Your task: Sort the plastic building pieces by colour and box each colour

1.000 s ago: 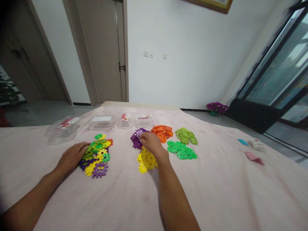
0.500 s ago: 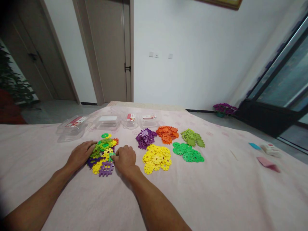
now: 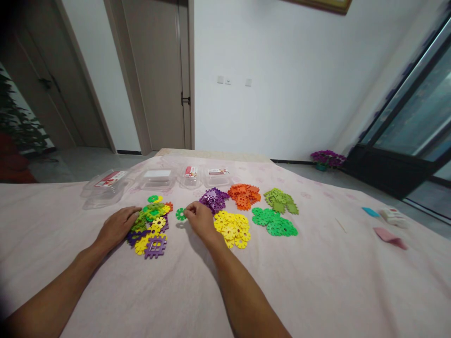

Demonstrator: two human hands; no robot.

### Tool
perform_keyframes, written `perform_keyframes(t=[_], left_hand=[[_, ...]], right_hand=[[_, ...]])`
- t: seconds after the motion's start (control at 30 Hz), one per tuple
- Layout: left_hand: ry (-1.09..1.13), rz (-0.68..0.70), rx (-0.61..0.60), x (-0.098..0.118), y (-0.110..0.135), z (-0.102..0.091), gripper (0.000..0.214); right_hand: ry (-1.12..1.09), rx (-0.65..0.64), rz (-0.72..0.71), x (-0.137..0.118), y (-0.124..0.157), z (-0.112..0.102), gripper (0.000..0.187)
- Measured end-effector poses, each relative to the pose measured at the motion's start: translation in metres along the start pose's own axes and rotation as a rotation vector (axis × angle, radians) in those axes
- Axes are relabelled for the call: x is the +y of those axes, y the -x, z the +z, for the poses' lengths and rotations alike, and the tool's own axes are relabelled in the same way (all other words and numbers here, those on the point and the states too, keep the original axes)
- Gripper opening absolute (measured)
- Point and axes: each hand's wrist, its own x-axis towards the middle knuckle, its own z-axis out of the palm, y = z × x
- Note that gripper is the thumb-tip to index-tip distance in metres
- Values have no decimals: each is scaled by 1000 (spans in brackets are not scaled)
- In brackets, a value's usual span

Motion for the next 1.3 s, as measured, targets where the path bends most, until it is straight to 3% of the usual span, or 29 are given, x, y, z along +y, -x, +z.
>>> perform_keyframes(t=[0.13,0.33,0.43,0.53,0.6,0.67,0.87,0.97,1.1,1.3], left_hand=[[-1,0,3,-2,0,2,50],[4,-4,13,-5,0,5,50],[-4,-5,10,-6,-2,6,51],[-15,-6,6,-6,-2,6,51],[-15,-11,3,-5,-2,6,51],[-13,-13,1,-4,-2,5,52],[-5,-8,1,0,0,0,50],[-13,-3,4,0,0,0,50],[-17,1,20,-1,-1,2,50],[-14,6,25,-1,-1,4,49]], right_hand=[[264,102,-40,5,-10,-69,15],[601,216,214,21,4,-164,17],[715,327,410,30,16,-195,19],[742,436,457,28,20,-208,24],[703,409,371,19,17,-201,23],[644,295,230,5,11,-182,18],[460,-191,-111,-34,11,-71,10],[413,-307,-179,-39,24,-22,23],[430,-312,-205,-37,40,15,42],[350,-241,-165,-31,47,29,34]])
